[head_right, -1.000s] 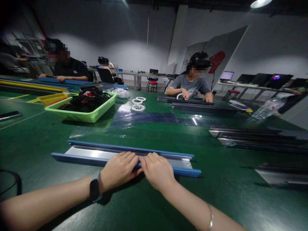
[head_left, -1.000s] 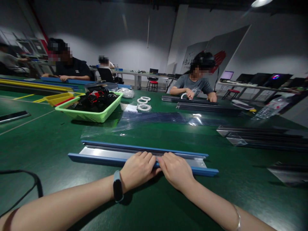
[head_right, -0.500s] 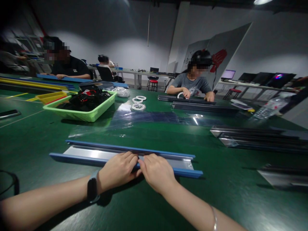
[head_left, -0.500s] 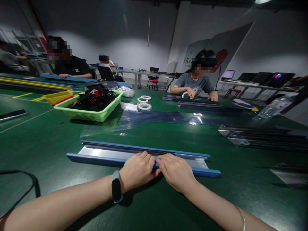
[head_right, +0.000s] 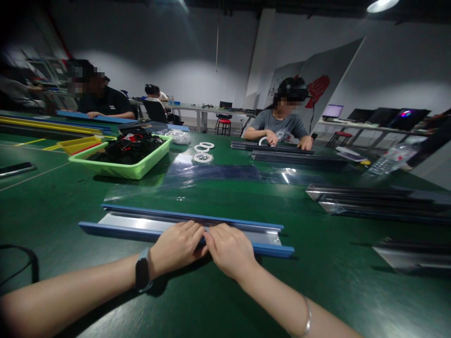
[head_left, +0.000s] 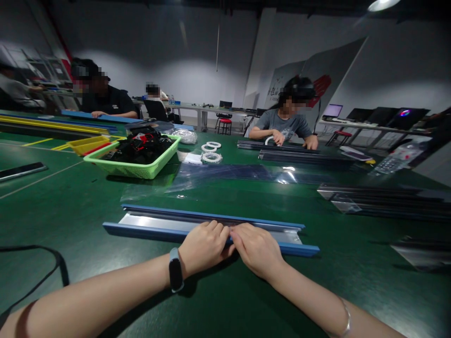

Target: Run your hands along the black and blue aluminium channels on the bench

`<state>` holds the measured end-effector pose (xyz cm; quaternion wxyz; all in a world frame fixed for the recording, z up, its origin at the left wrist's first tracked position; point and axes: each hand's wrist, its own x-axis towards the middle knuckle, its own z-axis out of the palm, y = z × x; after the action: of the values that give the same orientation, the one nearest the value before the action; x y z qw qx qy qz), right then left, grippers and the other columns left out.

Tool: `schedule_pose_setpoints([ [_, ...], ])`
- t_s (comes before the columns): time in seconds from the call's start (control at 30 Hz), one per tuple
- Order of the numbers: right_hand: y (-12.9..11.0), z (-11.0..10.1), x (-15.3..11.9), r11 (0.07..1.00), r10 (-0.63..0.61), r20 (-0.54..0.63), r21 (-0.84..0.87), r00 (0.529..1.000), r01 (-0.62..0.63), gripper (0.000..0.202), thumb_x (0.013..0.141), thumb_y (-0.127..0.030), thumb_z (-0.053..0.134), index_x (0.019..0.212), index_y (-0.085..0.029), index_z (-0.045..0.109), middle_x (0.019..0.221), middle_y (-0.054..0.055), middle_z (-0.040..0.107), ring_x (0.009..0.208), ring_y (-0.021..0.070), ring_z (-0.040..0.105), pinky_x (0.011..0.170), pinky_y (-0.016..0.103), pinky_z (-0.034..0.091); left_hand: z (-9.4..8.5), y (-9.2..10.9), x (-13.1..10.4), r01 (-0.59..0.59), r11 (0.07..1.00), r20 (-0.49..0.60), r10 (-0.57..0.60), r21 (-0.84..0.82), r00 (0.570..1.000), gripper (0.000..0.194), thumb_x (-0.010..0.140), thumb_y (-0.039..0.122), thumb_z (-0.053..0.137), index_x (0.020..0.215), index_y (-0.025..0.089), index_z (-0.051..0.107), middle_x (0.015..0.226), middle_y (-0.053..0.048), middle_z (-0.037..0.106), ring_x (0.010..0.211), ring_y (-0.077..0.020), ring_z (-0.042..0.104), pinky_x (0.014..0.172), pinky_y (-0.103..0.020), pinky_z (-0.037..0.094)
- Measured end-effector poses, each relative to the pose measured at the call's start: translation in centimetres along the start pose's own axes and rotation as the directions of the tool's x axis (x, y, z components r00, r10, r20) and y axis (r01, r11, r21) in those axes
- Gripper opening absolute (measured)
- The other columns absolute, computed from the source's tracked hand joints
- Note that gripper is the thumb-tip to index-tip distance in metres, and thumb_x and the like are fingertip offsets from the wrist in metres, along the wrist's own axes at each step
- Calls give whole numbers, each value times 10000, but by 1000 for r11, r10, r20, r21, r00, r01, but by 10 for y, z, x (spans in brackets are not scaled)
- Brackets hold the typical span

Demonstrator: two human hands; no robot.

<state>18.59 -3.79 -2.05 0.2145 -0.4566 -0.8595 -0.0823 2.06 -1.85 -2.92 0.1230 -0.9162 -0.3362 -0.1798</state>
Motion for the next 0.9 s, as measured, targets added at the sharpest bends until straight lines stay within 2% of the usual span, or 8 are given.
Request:
schedule_pose_setpoints([
  [0.3, -1, 0, 0, 1000, 2, 46, -29, 999, -1, 291, 889, -256, 314, 825, -181, 588, 773, 31, 626, 773, 132, 550, 719, 252, 366, -2, 1, 2, -8, 1000, 18, 9, -6, 1000, 162, 802, 293, 398, 755, 161, 480, 693, -43, 539, 669, -187, 516, 601, -318, 431],
  [0.53, 0, 1, 3, 995, -30, 0, -97, 1000, 30, 281, 889, -246, 313, 761, -184, 556, 663, 13, 576, 655, 120, 527, 615, 250, 325, -1, 1, 5, -28, 999, -13, 28, -17, 1000, 165, 793, 286, 397, 734, 160, 484, 667, -44, 533, 652, -185, 515, 590, -314, 424],
  [0.73, -1, -1, -1, 996, 74, -1, -48, 997, -74, 278, 896, -278, 299, 811, -187, 547, 680, 13, 571, 670, 104, 539, 626, 222, 331, 0, 0, 2, -34, 999, -47, 34, -11, 998, 181, 819, 302, 382, 771, 159, 483, 684, -42, 528, 666, -178, 518, 596, -308, 412],
  [0.9, -1, 0, 0, 996, 25, -25, -87, 999, -27, 284, 889, -271, 318, 737, -187, 542, 633, 8, 555, 630, 105, 523, 611, 231, 315, 2, 1, 1, -76, 997, -84, 76, -1, 994, 171, 818, 273, 390, 732, 156, 479, 664, -34, 519, 649, -165, 513, 566, -292, 390],
])
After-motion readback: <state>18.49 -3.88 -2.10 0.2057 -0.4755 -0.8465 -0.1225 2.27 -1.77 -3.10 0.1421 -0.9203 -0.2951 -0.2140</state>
